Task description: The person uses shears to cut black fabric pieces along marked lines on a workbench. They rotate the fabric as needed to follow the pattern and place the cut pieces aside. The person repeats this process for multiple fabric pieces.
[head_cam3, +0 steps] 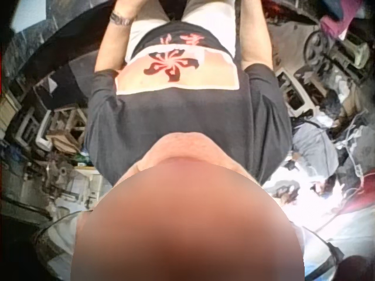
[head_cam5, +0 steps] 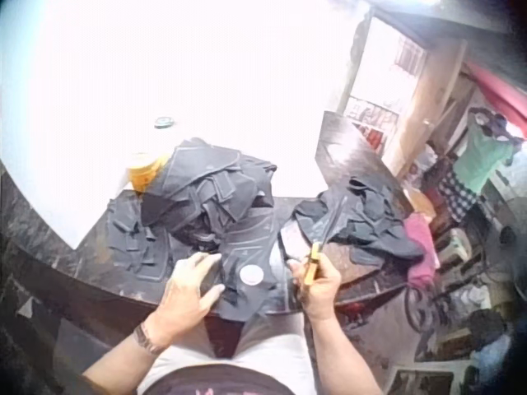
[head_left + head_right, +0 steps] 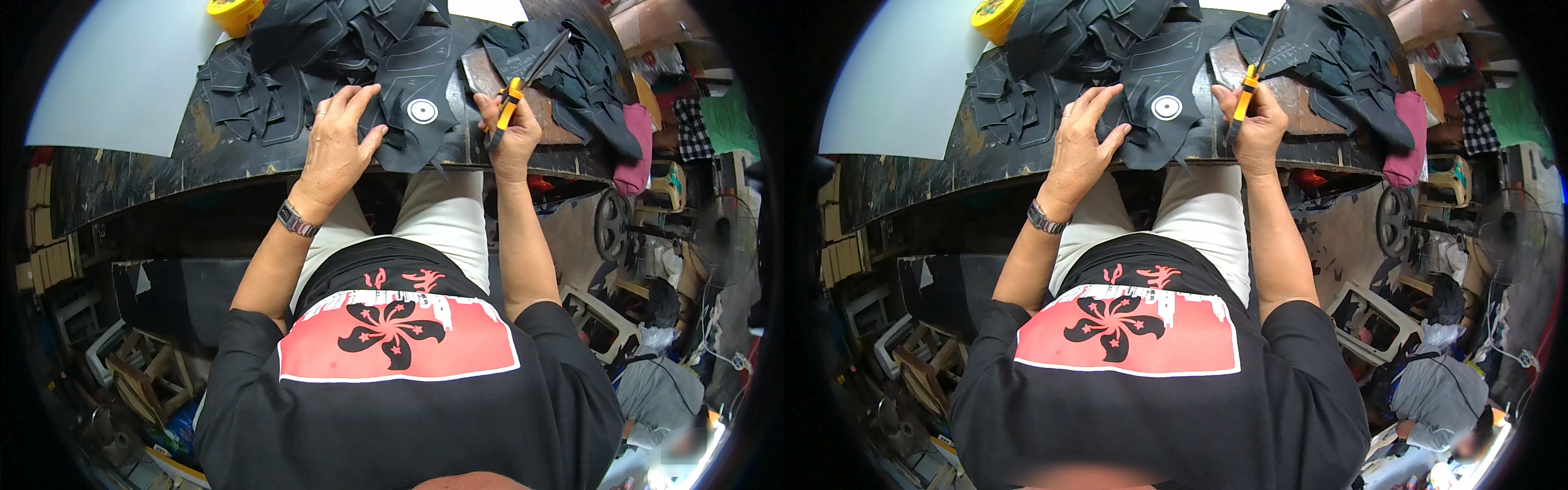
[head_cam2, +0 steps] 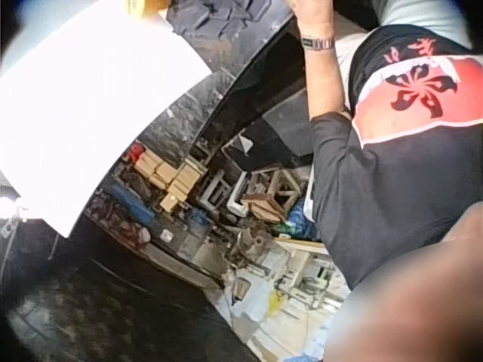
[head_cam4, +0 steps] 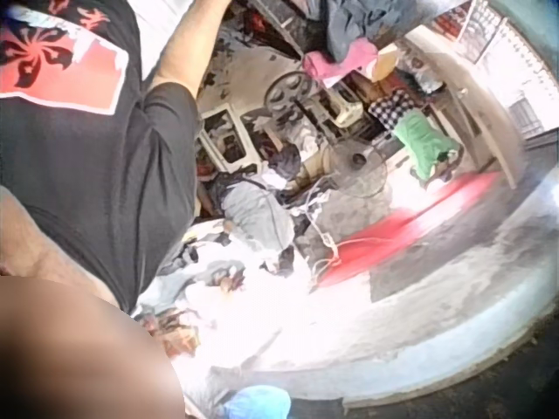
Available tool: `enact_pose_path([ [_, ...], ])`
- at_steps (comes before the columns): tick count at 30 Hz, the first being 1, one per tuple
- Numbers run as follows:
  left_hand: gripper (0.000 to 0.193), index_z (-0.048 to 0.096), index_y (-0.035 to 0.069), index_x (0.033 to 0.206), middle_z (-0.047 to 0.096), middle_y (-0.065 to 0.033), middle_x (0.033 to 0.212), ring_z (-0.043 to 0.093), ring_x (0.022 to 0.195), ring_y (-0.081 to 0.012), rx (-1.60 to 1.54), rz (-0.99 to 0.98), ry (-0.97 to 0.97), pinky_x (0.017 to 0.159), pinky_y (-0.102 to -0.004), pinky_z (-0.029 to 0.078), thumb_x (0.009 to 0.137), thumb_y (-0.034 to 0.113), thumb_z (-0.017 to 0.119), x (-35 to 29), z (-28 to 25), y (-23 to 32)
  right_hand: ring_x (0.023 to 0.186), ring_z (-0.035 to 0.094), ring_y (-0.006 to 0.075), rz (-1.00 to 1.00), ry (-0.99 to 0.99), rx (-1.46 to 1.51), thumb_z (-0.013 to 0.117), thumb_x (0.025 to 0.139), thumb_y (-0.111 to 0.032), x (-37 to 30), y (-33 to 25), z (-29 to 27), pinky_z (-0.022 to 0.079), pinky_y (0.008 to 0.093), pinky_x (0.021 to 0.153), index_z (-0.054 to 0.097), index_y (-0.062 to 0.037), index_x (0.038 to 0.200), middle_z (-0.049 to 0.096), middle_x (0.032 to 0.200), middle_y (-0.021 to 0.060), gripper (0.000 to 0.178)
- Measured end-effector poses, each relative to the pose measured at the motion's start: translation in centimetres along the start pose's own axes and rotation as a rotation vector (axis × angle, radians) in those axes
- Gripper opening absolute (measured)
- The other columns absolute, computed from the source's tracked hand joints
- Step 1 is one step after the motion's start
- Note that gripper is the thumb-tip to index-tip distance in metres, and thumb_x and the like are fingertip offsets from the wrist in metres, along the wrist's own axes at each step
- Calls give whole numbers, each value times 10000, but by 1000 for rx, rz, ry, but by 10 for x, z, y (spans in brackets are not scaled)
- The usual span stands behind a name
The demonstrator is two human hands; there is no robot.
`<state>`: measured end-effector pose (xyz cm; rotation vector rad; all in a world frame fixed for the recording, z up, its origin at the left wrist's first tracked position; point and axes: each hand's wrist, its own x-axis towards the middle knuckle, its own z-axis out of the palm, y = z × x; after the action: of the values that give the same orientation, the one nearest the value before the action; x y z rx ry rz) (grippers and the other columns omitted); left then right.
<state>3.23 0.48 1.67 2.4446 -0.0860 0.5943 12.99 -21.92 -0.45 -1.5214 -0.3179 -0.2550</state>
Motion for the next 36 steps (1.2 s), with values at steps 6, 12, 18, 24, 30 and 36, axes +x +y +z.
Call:
enact_pose_path([
  [6,571,568,95,1289,619,-154,1128,576,1061,-324,20,-19,-70,928,-396,471,761,154,778,4,-2,7,595,528,33,41,29,26,809,812,-128,0,-4,1,433,188,564,591,-39,807,590,692,-26,235],
  [12,419,636,97,1230,704,-84,868,643,660,-152,42,-86,-103,612,-273,514,827,141,741,47,-34,11,621,535,27,37,8,45,809,814,-134,-1,0,-3,435,185,581,592,-34,812,587,694,-33,239],
  [18,425,593,84,1255,650,-123,1166,673,924,-317,229,266,-210,823,-408,537,845,149,684,98,14,21,631,519,20,26,52,26,787,834,-123,0,0,1,441,185,594,586,-32,797,582,683,-33,224],
  [24,575,526,103,1313,639,-224,1062,664,968,-370,450,94,-436,809,-435,554,784,160,745,121,55,9,621,501,28,14,26,-2,773,842,-114,0,1,-2,435,189,584,581,-25,793,576,686,-33,217],
  [30,556,546,154,1308,681,-91,942,671,963,-298,345,138,-128,804,-405,548,787,193,736,116,45,22,660,513,37,4,20,25,783,832,-108,0,1,-1,434,195,609,583,-27,808,566,694,-37,217],
  [36,226,667,40,1014,662,-95,796,601,698,-222,-48,198,57,684,-321,491,871,212,701,117,-7,47,634,499,37,-1,20,-11,774,839,-115,-2,2,-3,405,186,585,597,-27,815,568,693,-34,199],
])
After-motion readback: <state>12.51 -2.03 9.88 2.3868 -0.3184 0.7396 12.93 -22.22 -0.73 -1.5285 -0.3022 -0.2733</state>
